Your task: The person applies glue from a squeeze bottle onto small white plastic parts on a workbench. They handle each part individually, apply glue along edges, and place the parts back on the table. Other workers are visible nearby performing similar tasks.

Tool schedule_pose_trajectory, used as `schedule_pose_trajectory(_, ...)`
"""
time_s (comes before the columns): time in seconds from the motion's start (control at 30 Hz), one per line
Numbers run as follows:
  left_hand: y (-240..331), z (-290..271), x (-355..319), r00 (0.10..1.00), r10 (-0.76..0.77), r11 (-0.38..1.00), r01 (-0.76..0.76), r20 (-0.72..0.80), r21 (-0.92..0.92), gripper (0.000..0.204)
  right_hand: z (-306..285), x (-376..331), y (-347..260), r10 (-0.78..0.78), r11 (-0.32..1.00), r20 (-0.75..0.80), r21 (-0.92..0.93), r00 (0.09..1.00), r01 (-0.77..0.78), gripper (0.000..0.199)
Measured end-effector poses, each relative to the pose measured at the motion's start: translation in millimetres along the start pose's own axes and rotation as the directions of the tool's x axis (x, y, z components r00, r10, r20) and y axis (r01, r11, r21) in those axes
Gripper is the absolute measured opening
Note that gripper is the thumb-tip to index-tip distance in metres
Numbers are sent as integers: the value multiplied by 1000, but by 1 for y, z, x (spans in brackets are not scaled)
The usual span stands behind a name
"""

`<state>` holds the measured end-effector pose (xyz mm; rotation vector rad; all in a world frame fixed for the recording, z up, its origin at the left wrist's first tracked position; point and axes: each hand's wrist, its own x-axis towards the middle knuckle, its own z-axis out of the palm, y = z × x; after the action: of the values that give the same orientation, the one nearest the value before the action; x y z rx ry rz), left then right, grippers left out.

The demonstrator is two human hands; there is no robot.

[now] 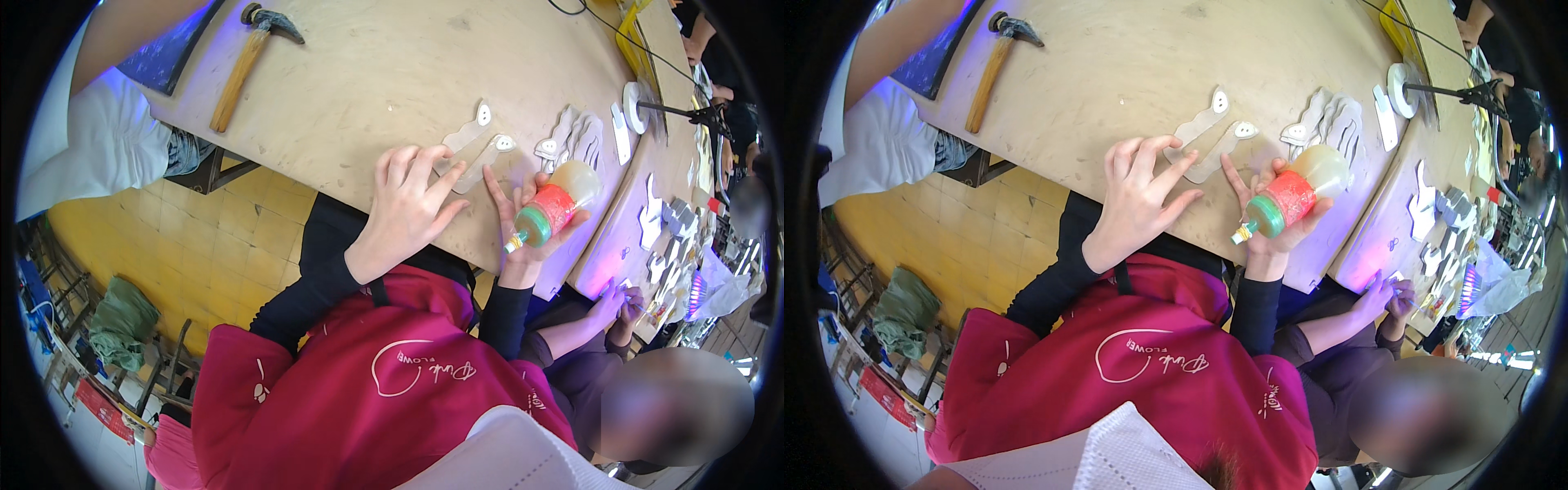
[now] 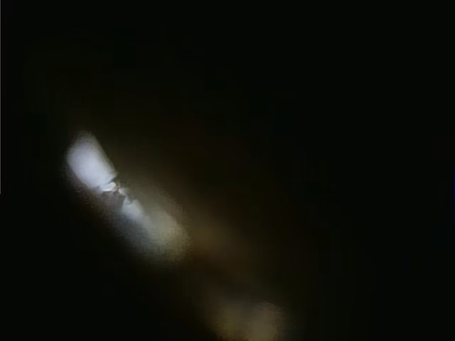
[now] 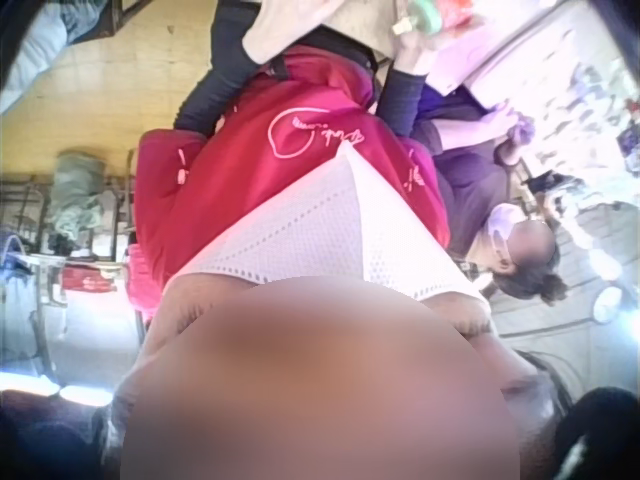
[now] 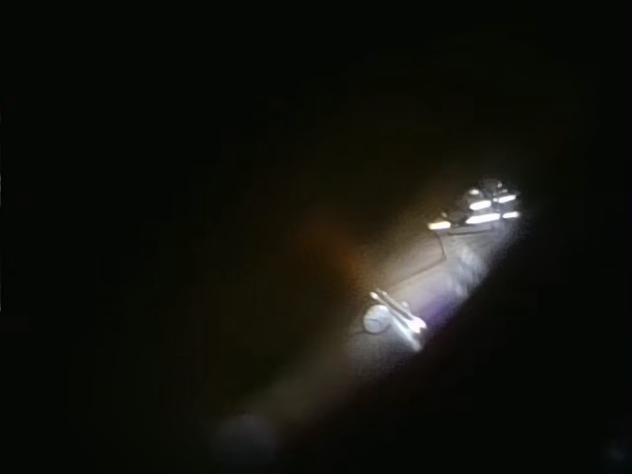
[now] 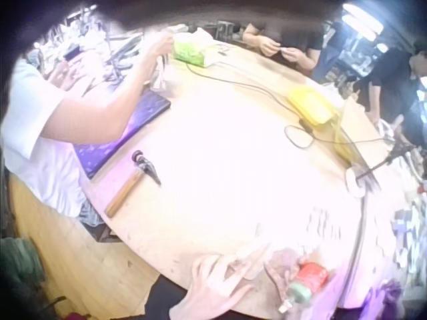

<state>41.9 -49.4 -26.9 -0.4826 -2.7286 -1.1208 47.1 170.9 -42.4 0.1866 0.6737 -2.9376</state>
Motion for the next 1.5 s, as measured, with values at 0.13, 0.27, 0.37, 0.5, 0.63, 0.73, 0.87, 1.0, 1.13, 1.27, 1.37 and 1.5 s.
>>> schedule_pose_trajectory(0.13,2,8,0,1000,-11,999,10,9,39,38,2,0,4,-1,1000,10,31,1000,1,81)
schedule_pose_trajectory(0.27,2,10,0,1000,21,997,-21,0,70,28,-4,-3,8,-38,998,-96,47,995,43,77)
schedule_pose_trajectory(0.37,3,10,2,999,36,997,-37,23,66,25,-10,-5,10,-48,995,-53,83,997,53,74)
schedule_pose_trajectory(0.5,6,12,2,999,23,998,-24,23,57,22,-15,-3,9,-38,994,54,101,998,32,73)
schedule_pose_trajectory(0.63,6,13,1,1000,19,998,-20,17,58,20,-13,-4,11,-52,986,18,158,998,48,70)
schedule_pose_trajectory(0.73,7,12,-2,999,35,995,-38,42,87,23,-11,-5,13,-44,993,-37,109,998,48,69)
schedule_pose_trajectory(0.87,9,12,-11,994,76,968,-93,80,233,28,-11,-4,13,-42,988,-34,150,999,47,70)
schedule_pose_trajectory(1.0,7,6,-22,988,82,946,-118,127,301,32,-11,-4,12,-37,989,-35,144,999,41,69)
schedule_pose_trajectory(1.13,0,-4,-28,988,48,957,-88,146,278,36,-8,-4,12,-51,983,-64,171,997,62,67)
schedule_pose_trajectory(1.27,-10,-12,-26,991,-28,959,-11,133,282,48,-6,-3,12,-50,986,-88,154,995,63,65)
schedule_pose_trajectory(1.37,-20,-15,-21,983,-173,912,137,59,387,56,-8,-2,11,-30,989,-87,145,996,43,64)
schedule_pose_trajectory(1.5,-19,-33,-28,968,-243,836,175,65,520,54,-12,-2,12,-24,986,-84,162,996,37,67)
